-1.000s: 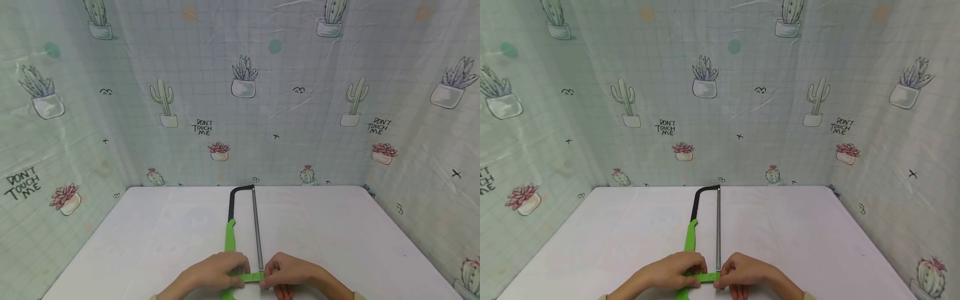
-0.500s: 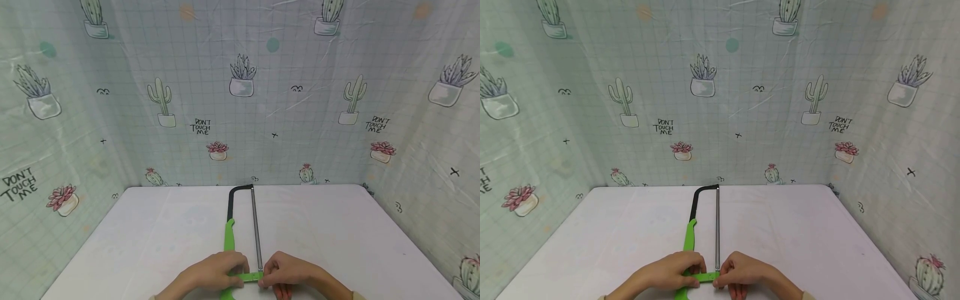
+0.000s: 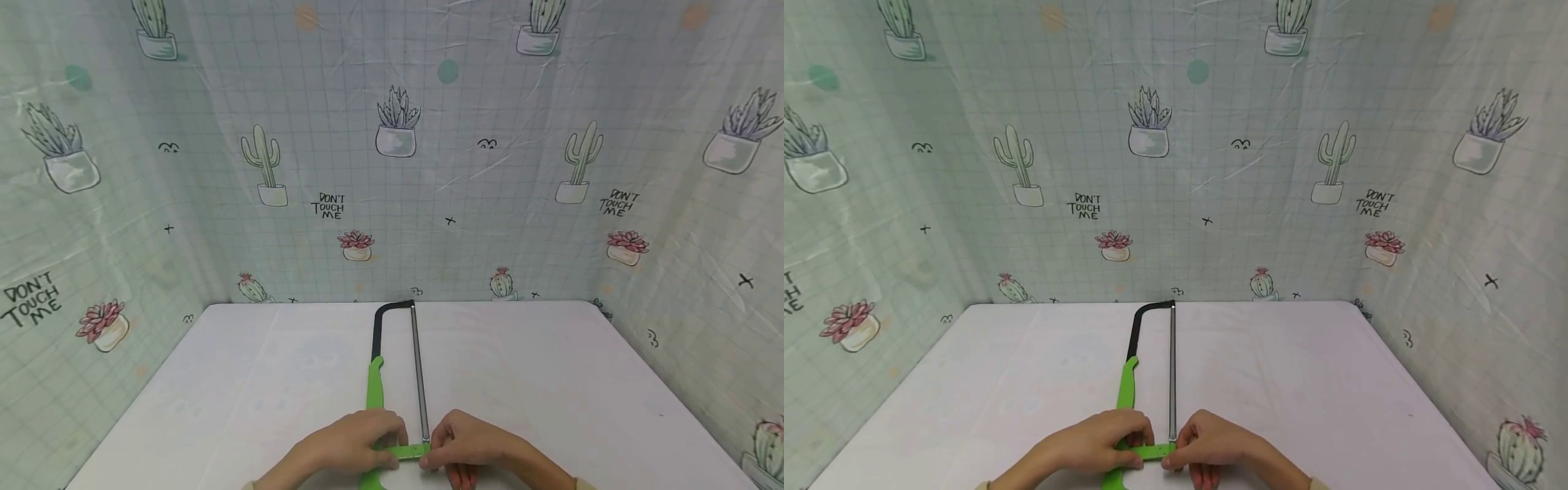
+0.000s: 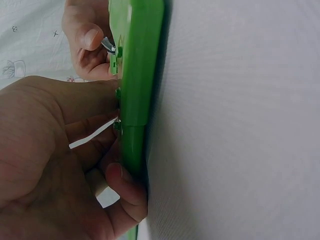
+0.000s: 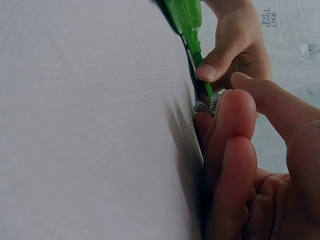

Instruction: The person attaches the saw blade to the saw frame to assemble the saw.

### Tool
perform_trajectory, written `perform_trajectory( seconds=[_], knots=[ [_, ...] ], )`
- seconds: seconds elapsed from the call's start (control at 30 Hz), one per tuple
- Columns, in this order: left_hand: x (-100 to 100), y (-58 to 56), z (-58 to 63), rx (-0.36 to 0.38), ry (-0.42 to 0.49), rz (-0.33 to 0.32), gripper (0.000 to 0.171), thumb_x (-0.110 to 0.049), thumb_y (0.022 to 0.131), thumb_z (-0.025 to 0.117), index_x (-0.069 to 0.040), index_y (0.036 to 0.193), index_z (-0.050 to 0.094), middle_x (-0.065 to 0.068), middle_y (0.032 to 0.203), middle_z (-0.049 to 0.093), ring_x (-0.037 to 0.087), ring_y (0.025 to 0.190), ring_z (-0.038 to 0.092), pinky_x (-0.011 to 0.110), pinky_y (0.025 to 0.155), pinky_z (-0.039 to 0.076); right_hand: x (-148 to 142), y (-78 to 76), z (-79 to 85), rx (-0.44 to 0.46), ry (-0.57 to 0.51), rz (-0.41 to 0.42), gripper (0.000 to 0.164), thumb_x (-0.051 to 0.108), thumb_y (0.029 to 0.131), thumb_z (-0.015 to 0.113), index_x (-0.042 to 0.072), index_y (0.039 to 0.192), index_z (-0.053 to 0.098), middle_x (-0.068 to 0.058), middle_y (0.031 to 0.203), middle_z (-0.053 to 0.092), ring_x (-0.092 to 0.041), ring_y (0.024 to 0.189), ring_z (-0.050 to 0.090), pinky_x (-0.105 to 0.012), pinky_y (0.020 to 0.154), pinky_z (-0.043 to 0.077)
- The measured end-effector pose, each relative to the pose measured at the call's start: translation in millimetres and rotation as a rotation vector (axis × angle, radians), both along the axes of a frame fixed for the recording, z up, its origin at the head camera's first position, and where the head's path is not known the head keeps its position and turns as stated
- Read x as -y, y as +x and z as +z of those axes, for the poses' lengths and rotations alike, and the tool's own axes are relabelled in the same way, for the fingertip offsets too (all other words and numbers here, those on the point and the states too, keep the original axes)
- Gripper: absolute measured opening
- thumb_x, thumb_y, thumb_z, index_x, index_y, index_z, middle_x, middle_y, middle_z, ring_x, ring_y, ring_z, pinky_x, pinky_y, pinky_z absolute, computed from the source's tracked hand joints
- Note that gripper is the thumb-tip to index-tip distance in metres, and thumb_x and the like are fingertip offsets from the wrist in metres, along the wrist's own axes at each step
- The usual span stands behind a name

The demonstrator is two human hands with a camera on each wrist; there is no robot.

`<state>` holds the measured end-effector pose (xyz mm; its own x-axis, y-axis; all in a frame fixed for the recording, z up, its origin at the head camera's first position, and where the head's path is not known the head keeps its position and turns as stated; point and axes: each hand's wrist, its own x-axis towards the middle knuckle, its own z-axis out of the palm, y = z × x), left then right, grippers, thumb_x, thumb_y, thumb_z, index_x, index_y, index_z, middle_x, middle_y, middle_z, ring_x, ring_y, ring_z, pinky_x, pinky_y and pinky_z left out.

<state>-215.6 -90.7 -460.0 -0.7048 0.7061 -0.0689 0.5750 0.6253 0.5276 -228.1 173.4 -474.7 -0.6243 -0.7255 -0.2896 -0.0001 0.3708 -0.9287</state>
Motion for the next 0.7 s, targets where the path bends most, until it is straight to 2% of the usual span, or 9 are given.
perform_trajectory(
  seconds=[0.23, 0.43, 0.53, 0.67, 0.7],
  knots=[
    [0.0, 0.4, -1.1, 0.003, 0.001, -0.002, 0.017, -0.034, 0.093, 0.075, -0.03, 0.108, 0.068, -0.022, 0.094, 0.058, -0.006, 0.085, 0.052, 0.019, 0.076, 0.047, 0.3, 1.0, -0.9, -0.003, 0.01, -0.011, 0.03, 0.027, 0.09, 0.074, -0.001, 0.077, 0.071, 0.003, 0.049, 0.059, 0.0, 0.038, 0.052, -0.016, 0.039, 0.043],
    [-0.3, 1.4, 1.7, -0.001, -0.003, 0.004, 0.016, -0.033, 0.093, 0.075, -0.03, 0.107, 0.068, -0.022, 0.094, 0.058, -0.005, 0.085, 0.052, 0.019, 0.077, 0.047, -1.3, -0.2, 0.1, 0.0, 0.007, 0.005, 0.042, 0.026, 0.092, 0.074, -0.014, 0.083, 0.067, 0.003, 0.052, 0.058, -0.001, 0.038, 0.053, -0.016, 0.039, 0.043],
    [-0.3, 1.6, 2.2, 0.0, -0.005, 0.007, 0.016, -0.033, 0.093, 0.075, -0.03, 0.108, 0.068, -0.022, 0.094, 0.057, -0.005, 0.085, 0.051, 0.019, 0.077, 0.047, -1.8, -0.8, 1.3, 0.005, 0.002, 0.02, 0.045, 0.026, 0.092, 0.073, -0.018, 0.087, 0.065, -0.024, 0.053, 0.058, -0.001, 0.039, 0.054, -0.016, 0.04, 0.043],
    [-0.3, 1.6, 2.5, -0.001, -0.002, 0.005, 0.016, -0.032, 0.093, 0.075, -0.03, 0.108, 0.068, -0.022, 0.094, 0.058, -0.005, 0.085, 0.051, 0.019, 0.077, 0.047, -2.0, -1.9, 2.0, 0.012, 0.003, 0.038, 0.046, 0.026, 0.093, 0.072, -0.019, 0.089, 0.064, -0.024, 0.053, 0.058, 0.0, 0.04, 0.054, -0.016, 0.041, 0.043],
    [-0.4, 1.6, 2.7, -0.002, 0.0, 0.004, 0.016, -0.032, 0.093, 0.075, -0.03, 0.108, 0.068, -0.022, 0.094, 0.058, -0.005, 0.085, 0.051, 0.019, 0.077, 0.047, -2.2, -2.3, 2.0, 0.011, 0.004, 0.042, 0.046, 0.026, 0.093, 0.071, -0.019, 0.09, 0.063, -0.016, 0.052, 0.059, 0.001, 0.04, 0.054, -0.015, 0.041, 0.043]
  ],
)
